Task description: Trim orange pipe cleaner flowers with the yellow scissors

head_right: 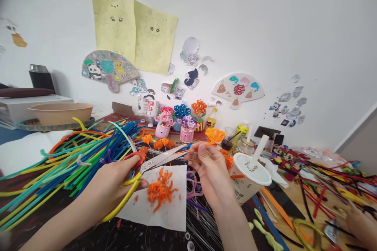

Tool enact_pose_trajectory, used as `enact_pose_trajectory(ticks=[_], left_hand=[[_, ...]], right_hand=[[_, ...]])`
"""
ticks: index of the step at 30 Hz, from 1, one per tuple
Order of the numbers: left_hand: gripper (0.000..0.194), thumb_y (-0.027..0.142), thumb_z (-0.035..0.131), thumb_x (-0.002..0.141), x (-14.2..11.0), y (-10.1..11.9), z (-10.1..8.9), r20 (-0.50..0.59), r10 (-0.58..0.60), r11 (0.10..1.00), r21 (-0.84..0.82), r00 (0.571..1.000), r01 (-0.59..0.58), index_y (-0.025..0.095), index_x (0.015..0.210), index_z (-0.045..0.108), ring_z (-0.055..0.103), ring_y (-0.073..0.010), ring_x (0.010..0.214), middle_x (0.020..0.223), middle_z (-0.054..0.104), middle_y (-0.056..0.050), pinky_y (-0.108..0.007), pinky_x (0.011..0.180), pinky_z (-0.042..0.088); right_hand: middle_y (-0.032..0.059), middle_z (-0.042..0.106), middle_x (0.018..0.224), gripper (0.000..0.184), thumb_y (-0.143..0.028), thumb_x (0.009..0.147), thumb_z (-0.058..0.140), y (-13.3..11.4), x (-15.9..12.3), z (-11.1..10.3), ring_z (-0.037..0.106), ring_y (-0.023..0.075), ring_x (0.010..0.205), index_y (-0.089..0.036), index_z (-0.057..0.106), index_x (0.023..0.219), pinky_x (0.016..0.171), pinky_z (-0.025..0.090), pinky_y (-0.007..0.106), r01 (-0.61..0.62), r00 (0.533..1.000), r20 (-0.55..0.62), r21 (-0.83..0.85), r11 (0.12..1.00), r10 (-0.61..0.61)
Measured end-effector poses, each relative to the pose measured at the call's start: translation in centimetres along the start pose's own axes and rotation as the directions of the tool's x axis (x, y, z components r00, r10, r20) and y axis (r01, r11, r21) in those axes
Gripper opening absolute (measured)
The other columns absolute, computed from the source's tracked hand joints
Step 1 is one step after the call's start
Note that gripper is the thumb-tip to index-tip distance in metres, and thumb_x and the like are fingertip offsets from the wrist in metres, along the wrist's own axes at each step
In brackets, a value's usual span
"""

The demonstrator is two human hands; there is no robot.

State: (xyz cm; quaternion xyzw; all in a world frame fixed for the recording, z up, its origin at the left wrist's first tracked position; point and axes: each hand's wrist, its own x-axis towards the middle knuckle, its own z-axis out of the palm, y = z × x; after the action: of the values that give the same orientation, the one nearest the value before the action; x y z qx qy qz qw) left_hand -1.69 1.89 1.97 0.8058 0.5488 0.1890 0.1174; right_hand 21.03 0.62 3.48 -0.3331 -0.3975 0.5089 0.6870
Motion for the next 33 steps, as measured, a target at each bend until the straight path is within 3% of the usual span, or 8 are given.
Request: enact_pose_trajectory(ticks=[12,33], left_hand=[[0.030,0.051,0.047,0.081,0.20,-0.13,0.12,0.016,0.027,1.000,-0.015,1.000,-0.026,0.024,0.070,0.040,0.057,-0.0193,0.061,0.065,0.059,0.002,-0.025,0.053,0.025],[0.035,0.048,0.055,0.077,0.24,-0.08,0.27,0.062,0.019,0.998,-0.069,0.998,-0.015,0.024,0.065,0.033,0.038,-0.0140,0.051,0.055,0.040,0.006,-0.024,0.051,0.020]], right_hand=[[-0.0018,0.069,0.068,0.024,-0.038,0.059,0.087,-0.14,0.02,0.46,0.064,0.0112,0.061,-0.021,0.073,0.067,0.054,0.048,0.020,0.005,1.000,-0.012,0.029,1.000,-0.005],[-0.0020,0.070,0.069,0.024,-0.039,0.062,0.086,-0.17,-0.05,0.44,0.065,0.0107,0.061,-0.021,0.073,0.070,0.053,0.048,0.018,-0.003,1.000,-0.002,0.045,0.999,0.003]])
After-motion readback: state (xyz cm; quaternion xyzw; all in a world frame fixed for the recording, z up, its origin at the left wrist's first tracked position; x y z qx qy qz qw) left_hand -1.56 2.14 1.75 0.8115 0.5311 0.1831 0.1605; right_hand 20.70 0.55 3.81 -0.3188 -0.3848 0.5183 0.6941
